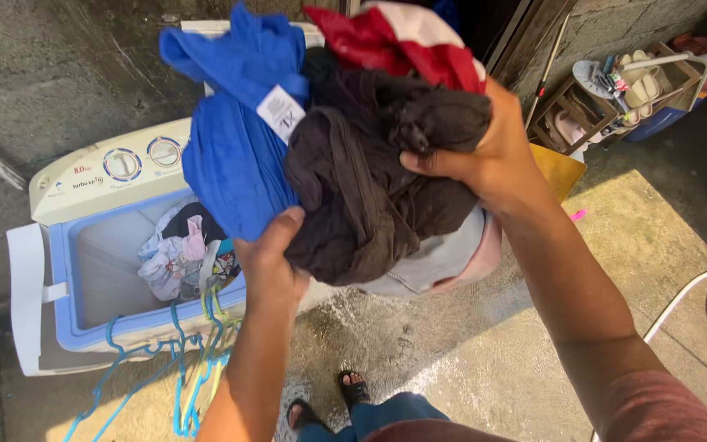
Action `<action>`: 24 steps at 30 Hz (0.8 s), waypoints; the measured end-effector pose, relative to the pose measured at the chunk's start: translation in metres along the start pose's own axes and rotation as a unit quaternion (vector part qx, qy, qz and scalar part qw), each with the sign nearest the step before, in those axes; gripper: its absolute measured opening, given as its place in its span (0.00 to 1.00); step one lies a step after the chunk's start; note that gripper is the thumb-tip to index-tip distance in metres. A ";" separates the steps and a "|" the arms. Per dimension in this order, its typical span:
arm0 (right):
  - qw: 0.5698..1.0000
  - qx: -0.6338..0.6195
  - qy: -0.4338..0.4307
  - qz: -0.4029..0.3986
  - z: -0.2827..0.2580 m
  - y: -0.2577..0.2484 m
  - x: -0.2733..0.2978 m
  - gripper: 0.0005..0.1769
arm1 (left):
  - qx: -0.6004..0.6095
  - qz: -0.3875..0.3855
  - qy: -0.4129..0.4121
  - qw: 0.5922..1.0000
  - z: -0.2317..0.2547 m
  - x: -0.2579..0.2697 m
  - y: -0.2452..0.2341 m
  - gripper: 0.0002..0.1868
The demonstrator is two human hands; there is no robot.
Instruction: The person operates a twin-tub washing machine by opening the lid, transferring wet clothes from the spin tub to the wash tub, and then hanging several shirts on hangers.
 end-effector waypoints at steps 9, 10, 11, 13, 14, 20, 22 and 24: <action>0.990 -0.112 0.079 0.037 0.225 0.087 -0.028 0.39 | -0.306 -0.073 0.106 0.943 -0.054 -0.113 -0.125 0.48; 0.993 -0.071 0.095 0.024 0.266 0.106 -0.015 0.46 | -0.383 -0.076 0.116 0.913 -0.074 -0.110 -0.152 0.51; 0.984 0.080 0.142 -0.069 0.314 0.128 -0.002 0.52 | -0.521 -0.096 0.131 0.838 -0.094 -0.118 -0.171 0.55; 0.881 0.279 0.248 -0.290 0.415 0.175 0.050 0.65 | -0.729 -0.157 0.038 0.665 -0.140 -0.121 -0.224 0.58; 0.797 0.328 0.302 -0.407 0.461 0.189 0.080 0.72 | -0.793 -0.197 -0.062 0.573 -0.163 -0.120 -0.254 0.57; 0.906 0.259 0.150 -0.300 0.516 0.201 0.116 0.45 | -0.832 -0.162 -0.088 0.524 -0.187 -0.119 -0.291 0.24; 0.917 0.227 0.144 -0.296 0.497 0.187 0.106 0.40 | -0.819 -0.134 -0.095 0.550 -0.183 -0.126 -0.280 0.22; 0.906 0.233 0.148 -0.320 0.475 0.175 0.088 0.41 | -0.812 -0.108 -0.118 0.561 -0.177 -0.130 -0.263 0.23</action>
Point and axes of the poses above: each hand's wrist, its own x-axis away from the middle knuckle, its own y-axis out of the palm, z = x × y, the point moved 9 cm from there along -x, towards the middle knuckle, and after that the axes turned 6 degrees about x, right-handed, at the moved point
